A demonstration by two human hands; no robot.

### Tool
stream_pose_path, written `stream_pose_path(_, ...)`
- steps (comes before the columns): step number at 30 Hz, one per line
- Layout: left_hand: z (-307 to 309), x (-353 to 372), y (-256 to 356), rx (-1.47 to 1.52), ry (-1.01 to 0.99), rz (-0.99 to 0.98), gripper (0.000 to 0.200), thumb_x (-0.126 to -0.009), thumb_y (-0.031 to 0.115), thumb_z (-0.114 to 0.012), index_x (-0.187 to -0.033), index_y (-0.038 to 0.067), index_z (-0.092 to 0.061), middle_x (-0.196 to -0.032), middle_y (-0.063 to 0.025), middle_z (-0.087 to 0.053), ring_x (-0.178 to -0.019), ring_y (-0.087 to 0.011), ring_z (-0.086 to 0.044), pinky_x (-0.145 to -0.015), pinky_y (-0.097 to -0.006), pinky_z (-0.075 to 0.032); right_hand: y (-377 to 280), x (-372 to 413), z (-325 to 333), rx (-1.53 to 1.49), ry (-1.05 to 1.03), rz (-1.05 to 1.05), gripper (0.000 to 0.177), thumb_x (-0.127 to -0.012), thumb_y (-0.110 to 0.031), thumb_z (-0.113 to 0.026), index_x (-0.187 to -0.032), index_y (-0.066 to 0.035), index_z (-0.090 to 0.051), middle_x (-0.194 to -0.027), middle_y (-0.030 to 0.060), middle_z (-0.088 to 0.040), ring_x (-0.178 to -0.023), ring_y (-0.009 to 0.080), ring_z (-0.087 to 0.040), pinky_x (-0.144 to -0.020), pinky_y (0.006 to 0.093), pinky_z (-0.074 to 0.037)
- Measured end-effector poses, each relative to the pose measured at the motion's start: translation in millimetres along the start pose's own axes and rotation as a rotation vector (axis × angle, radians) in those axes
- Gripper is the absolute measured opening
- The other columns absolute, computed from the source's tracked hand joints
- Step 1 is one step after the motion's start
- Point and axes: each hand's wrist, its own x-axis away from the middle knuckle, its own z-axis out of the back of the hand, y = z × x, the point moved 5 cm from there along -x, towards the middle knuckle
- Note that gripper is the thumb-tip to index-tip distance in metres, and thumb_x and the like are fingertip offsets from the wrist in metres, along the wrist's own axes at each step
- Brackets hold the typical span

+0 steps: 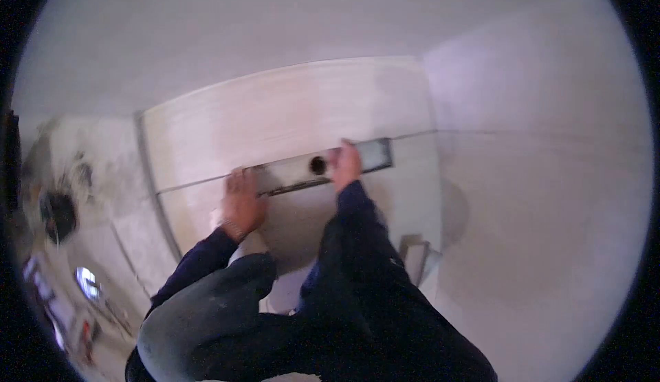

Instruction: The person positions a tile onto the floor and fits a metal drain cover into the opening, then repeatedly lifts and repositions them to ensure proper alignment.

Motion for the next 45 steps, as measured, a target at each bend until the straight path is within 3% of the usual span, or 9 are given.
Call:
stream_pose_path(1,4,1,4,-0.016,-0.012,0.024,0.076,-0.084,0.032,-0.06,-0.14,-0.009,-0.029,-0.143,-0.0323,-0.033,-0.137,-0.0439,-0.026,-0.115,-0.0499,-0.016,-11,21,-17,-0.141,0.154,-0.005,0.014,-0.091,-0.023,-0.053,-0.087,-0.01,-0.057,-0.071,0.0027,-0.056,-0.063,0.0141,-0.055,-0.054,0.0296,-0.047)
stream_pose_path(6,6,-1,3,-0.053,-0.033,0.034,0.078,-0.084,0.036,-0.059,-0.139,-0.011,-0.03,-0.142,-0.0329,-0.033,-0.136,-0.0451,-0.028,-0.114,-0.0508,-0.018,-15,33,-33,-0.385,0.182,-0.06,0.01,-0.088,-0.018,-0.057,-0.095,-0.012,-0.054,-0.081,0.002,-0.058,-0.064,0.0148,-0.057,-0.052,0.0283,-0.049)
stream_pose_path(10,9,-2,5,-0.028,-0.067,0.052,0.077,-0.084,0.034,-0.06,-0.139,-0.011,-0.03,-0.142,-0.0334,-0.033,-0.135,-0.0456,-0.029,-0.114,-0.05,-0.019,-13,30,-28,-0.393,0.218,-0.074,0.011,-0.086,-0.017,-0.059,-0.095,-0.012,-0.053,-0.083,0.0025,-0.058,-0.065,0.0155,-0.058,-0.052,0.0286,-0.048)
stream_pose_path(13,12,-2,5,-0.024,-0.052,0.037,0.077,-0.083,0.032,-0.061,-0.139,-0.011,-0.03,-0.141,-0.0337,-0.034,-0.135,-0.0458,-0.029,-0.113,-0.0501,-0.02,-9,24,-26,-0.333,0.197,-0.084,0.013,-0.085,-0.019,-0.059,-0.096,-0.014,-0.056,-0.086,0.0019,-0.059,-0.078,0.0162,-0.058,-0.066,0.0303,-0.048)
stream_pose_path(16,12,0,5,-0.02,-0.042,0.025,0.077,-0.083,0.031,-0.062,-0.139,-0.011,-0.03,-0.14,-0.0339,-0.035,-0.135,-0.0458,-0.03,-0.113,-0.0503,-0.02,-10,25,-29,-0.366,0.17,-0.089,0.012,-0.084,-0.018,-0.059,-0.096,-0.014,-0.055,-0.086,0.0021,-0.059,-0.076,0.0162,-0.057,-0.064,0.0307,-0.047)
stream_pose_path(18,12,1,4,-0.019,-0.04,0.029,0.077,-0.083,0.031,-0.062,-0.139,-0.011,-0.03,-0.14,-0.0341,-0.035,-0.135,-0.0458,-0.03,-0.113,-0.0504,-0.021,-11,27,-29,-0.43,0.239,-0.086,0.01,-0.085,-0.014,-0.059,-0.091,-0.011,-0.053,-0.076,0.0026,-0.058,-0.061,0.0151,-0.055,-0.051,0.0276,-0.045)
stream_pose_path(38,0,11,-10,0.01,0.005,-0.045,0.08,-0.083,0.033,-0.061,-0.142,-0.007,-0.026,-0.145,-0.0303,-0.029,-0.139,-0.043,-0.023,-0.116,-0.0499,-0.015,-10,29,-25,-0.313,0.22,-0.147,0.019,-0.091,-0.031,-0.055,-0.081,-0.015,-0.054,-0.066,0.0007,-0.052,-0.056,0.0139,-0.049,-0.047,0.0278,-0.039)
stream_pose_path(41,-1,13,-11,-0.106,0.002,-0.02,0.077,-0.082,0.034,-0.059,-0.141,-0.007,-0.03,-0.145,-0.0307,-0.03,-0.139,-0.0419,-0.025,-0.115,-0.0498,-0.016,-13,22,-20,-0.2,0.19,-0.021,0.022,-0.093,-0.03,-0.054,-0.087,-0.009,-0.056,-0.068,0.0074,-0.058,-0.056,0.0185,-0.054,-0.048,0.031,-0.044)
stream_pose_path(45,1,14,-12,-0.028,0.006,0.039,0.076,-0.082,0.032,-0.059,-0.14,-0.008,-0.031,-0.146,-0.0318,-0.029,-0.139,-0.043,-0.026,-0.114,-0.0508,-0.017,-11,12,-17,-0.223,0.097,-0.062,0.023,-0.095,-0.024,-0.052,-0.077,-0.011,-0.051,-0.065,0.0041,-0.052,-0.056,0.0171,-0.049,-0.052,0.0308,-0.042)
